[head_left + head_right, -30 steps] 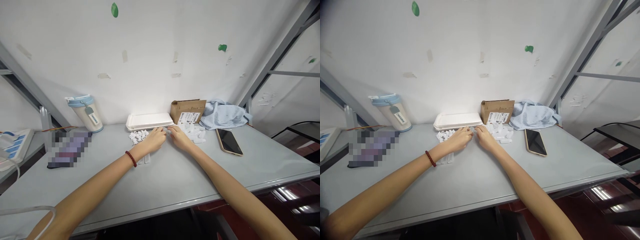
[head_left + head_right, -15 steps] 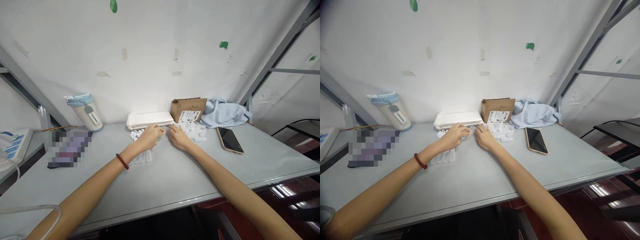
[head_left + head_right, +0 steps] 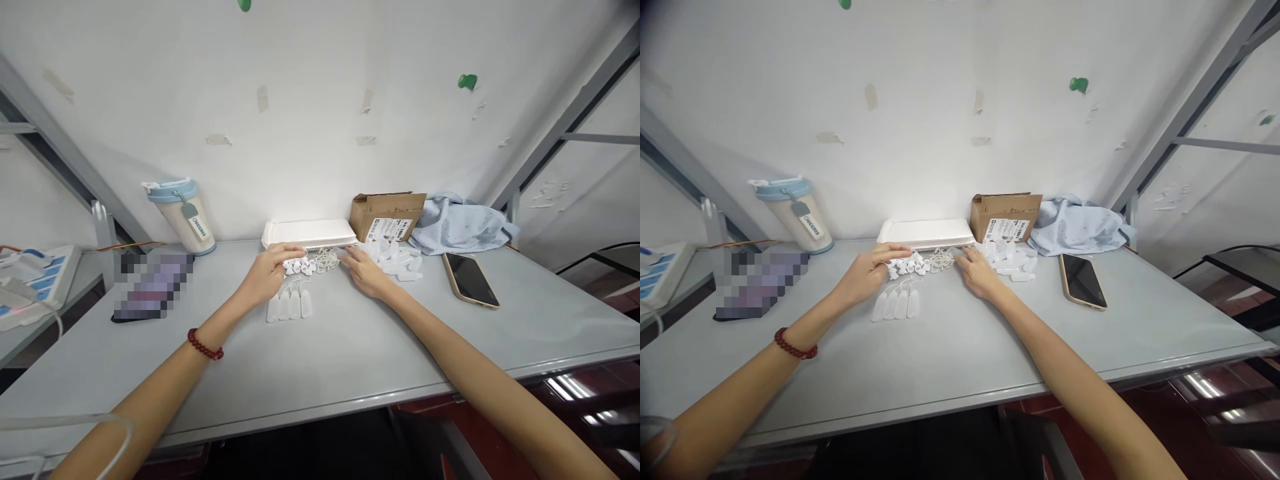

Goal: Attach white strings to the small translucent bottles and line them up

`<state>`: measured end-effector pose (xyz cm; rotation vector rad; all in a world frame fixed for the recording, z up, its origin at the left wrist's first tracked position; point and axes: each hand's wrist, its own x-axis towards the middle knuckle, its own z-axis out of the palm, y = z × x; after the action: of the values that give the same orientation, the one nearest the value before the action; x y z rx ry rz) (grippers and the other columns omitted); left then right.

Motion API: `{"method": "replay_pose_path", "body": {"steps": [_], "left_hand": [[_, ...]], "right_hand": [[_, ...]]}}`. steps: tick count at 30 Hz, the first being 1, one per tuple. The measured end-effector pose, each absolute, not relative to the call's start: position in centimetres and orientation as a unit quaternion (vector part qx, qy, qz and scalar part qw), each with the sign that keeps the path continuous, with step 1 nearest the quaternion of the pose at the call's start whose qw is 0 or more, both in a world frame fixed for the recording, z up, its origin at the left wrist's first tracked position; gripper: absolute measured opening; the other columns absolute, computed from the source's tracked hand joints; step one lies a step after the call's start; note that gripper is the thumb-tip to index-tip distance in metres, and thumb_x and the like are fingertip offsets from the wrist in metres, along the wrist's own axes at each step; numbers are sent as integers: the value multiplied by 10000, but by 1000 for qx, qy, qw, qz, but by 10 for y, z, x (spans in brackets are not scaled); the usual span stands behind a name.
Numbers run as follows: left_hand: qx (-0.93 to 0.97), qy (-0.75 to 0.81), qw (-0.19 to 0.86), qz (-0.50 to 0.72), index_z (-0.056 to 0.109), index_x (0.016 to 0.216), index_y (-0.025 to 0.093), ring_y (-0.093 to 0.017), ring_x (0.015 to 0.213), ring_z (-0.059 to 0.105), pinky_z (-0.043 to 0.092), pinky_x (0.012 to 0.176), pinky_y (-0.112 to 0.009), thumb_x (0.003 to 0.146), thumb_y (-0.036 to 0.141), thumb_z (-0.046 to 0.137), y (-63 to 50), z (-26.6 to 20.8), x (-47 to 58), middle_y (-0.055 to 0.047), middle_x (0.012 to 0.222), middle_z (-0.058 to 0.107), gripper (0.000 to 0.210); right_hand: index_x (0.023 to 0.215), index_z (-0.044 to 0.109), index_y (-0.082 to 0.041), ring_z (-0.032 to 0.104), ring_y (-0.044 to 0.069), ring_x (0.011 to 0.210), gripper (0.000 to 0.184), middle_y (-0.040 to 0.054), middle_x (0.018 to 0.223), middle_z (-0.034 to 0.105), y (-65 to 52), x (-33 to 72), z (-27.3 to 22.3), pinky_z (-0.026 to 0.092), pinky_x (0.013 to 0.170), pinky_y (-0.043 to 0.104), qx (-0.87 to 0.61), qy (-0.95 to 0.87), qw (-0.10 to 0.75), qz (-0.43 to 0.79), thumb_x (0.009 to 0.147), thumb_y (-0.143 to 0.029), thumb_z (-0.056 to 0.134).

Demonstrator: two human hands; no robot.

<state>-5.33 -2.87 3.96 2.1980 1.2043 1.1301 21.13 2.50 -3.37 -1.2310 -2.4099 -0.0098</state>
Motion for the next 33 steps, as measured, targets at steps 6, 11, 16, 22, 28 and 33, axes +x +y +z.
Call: {"method": "replay_pose_path", "body": {"steps": [6, 11, 16, 22, 28, 33], "left_hand": [[656, 480, 311, 492, 711, 956, 194, -225, 1165, 517, 461, 869, -336, 648, 70, 390, -41, 35, -63, -42, 1148, 653, 462], [631, 478, 318, 522, 720, 899, 189, -215, 1110, 555, 487, 822, -320, 639, 56, 380, -47, 34, -53, -30, 1085, 681, 448], [596, 488, 343, 538, 717, 841, 163, -202, 989, 608, 497, 822, -331, 638, 49, 396, -53, 29, -43, -52, 1002, 698, 397], [553, 486, 371, 566, 673, 813, 136, -175, 825, 626, 496, 782, -312, 685, 191, 612, -59, 28, -37, -61, 899, 685, 152], [544, 456, 395, 584, 630, 762, 137, -142, 760, 603, 489, 734, -268, 668, 263, 698, -61, 26, -31, -26, 782, 644, 172], [546, 449, 410, 576, 657, 804, 143, -150, 770, 621, 493, 747, -278, 684, 282, 696, -63, 25, -29, -32, 795, 666, 188]], "right_hand": [[1238, 514, -135, 319, 280, 1321, 450, 167, 1373, 421, 32, 214, -40, 292, 1070, 507, -441, -869, 225, 12, 828, -77, 337], [1203, 538, -164, 387, 273, 1262, 427, 144, 1291, 484, 30, 215, -38, 320, 1054, 491, -431, -870, 239, 7, 832, -96, 337], [1185, 535, -171, 476, 257, 1139, 404, 134, 1179, 512, 21, 212, -33, 390, 996, 434, -452, -854, 257, 16, 826, -110, 359], [1171, 524, -146, 518, 259, 1022, 367, 131, 1060, 537, 11, 208, -23, 430, 911, 415, -473, -833, 286, 15, 815, -167, 439], [1111, 521, -179, 564, 247, 913, 301, 114, 1026, 561, 2, 205, -13, 429, 865, 410, -484, -808, 336, 7, 815, -199, 471], [1040, 548, -197, 558, 243, 859, 228, 81, 894, 585, -3, 202, -8, 417, 832, 402, -478, -800, 362, -11, 825, -196, 469]]}}
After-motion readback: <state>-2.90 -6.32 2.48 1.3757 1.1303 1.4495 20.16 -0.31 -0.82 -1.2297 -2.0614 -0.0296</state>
